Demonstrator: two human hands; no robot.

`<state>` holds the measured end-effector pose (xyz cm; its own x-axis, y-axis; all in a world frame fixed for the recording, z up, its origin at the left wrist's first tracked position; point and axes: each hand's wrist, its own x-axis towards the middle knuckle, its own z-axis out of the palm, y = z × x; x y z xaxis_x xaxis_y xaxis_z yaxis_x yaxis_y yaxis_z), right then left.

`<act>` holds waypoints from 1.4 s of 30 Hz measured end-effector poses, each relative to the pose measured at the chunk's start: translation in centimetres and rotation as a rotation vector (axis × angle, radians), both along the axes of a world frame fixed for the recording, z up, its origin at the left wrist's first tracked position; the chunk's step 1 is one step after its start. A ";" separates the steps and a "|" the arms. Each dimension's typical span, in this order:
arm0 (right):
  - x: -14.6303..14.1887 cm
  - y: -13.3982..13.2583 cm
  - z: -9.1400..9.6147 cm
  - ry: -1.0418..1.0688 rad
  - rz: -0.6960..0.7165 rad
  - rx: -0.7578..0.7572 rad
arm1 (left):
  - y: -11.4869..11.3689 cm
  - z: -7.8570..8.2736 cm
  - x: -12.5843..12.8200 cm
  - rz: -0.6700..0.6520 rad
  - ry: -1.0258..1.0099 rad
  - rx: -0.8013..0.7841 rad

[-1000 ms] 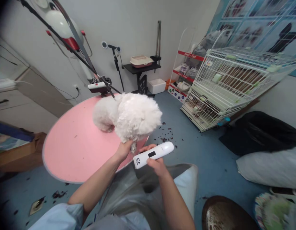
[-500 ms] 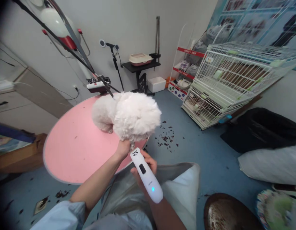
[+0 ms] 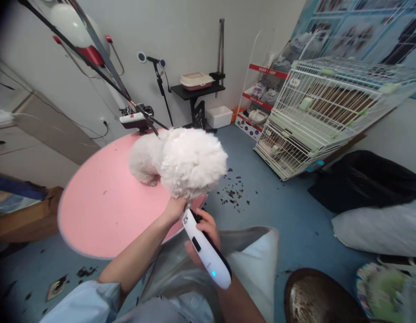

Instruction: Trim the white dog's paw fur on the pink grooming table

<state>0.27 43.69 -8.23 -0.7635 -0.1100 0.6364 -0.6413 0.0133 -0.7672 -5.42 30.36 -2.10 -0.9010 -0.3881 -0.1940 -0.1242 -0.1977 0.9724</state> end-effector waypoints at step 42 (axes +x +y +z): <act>-3.3 2.8 3.1 -0.238 0.368 0.080 | -0.1 -0.1 0.4 -0.175 0.054 -0.145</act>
